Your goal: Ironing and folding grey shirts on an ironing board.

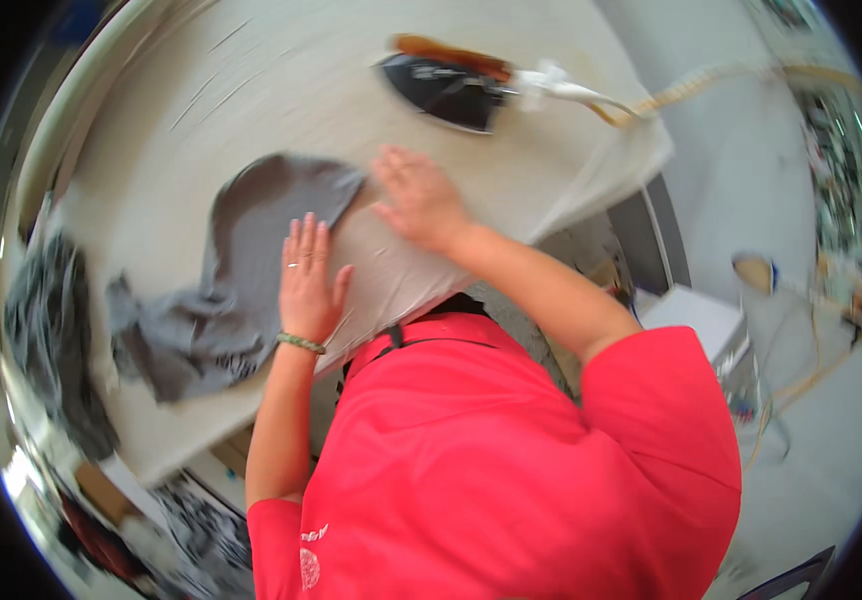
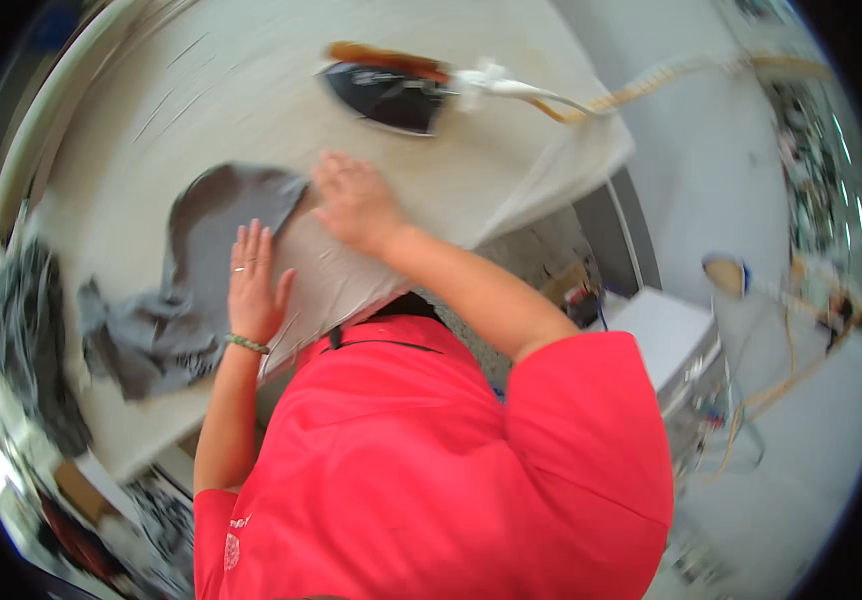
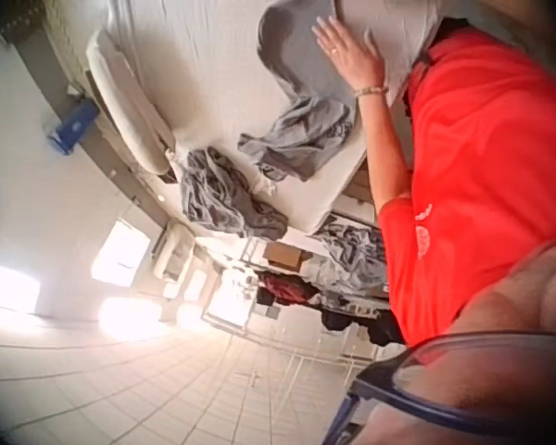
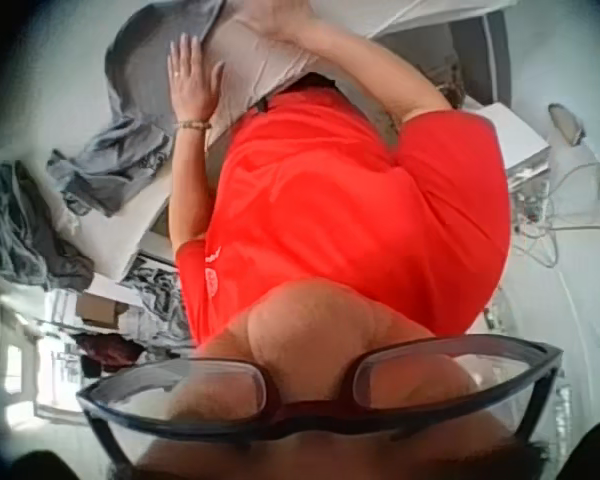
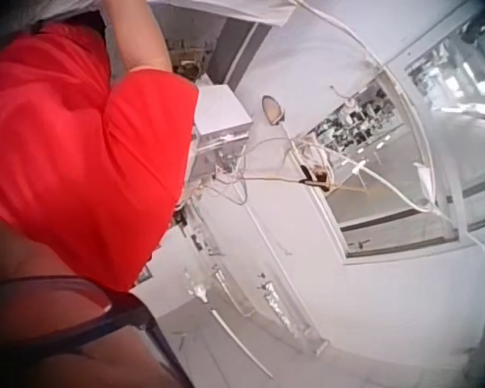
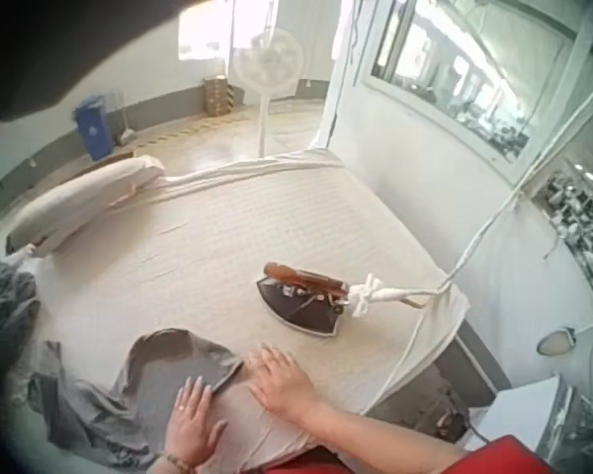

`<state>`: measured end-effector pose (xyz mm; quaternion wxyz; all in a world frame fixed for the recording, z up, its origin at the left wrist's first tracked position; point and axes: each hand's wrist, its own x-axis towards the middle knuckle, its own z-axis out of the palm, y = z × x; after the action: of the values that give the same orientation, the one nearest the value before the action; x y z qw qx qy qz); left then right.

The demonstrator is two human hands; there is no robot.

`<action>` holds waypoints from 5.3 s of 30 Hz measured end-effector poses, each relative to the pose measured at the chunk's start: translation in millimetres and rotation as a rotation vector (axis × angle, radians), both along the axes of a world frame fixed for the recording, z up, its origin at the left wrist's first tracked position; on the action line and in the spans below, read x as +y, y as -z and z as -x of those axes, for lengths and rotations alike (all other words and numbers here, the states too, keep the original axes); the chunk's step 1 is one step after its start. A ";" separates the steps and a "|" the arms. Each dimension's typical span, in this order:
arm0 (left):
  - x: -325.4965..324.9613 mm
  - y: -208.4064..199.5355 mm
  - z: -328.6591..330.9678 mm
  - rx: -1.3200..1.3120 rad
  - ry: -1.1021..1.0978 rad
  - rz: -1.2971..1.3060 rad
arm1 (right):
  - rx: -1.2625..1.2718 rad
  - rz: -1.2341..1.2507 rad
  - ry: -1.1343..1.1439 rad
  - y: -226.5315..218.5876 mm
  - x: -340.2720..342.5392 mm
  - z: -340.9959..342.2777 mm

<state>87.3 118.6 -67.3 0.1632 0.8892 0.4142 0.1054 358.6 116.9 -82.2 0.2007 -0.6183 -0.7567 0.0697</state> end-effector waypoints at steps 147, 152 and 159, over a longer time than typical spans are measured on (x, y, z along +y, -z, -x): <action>108.5 -4.6 185.5 -0.295 -0.647 0.352 | -0.224 0.708 -0.372 -108.1 93.0 229.4; 106.8 -4.4 187.6 -0.327 -0.677 0.277 | -0.231 0.639 -0.150 -98.3 113.8 224.2; 97.5 -20.2 177.2 -0.335 -0.705 0.072 | -0.142 0.670 0.332 -102.2 94.7 99.2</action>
<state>-89.9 216.1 -47.2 0.2133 0.6567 0.6653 0.2839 259.4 211.6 20.0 -0.0569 -0.7670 -0.5936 0.2368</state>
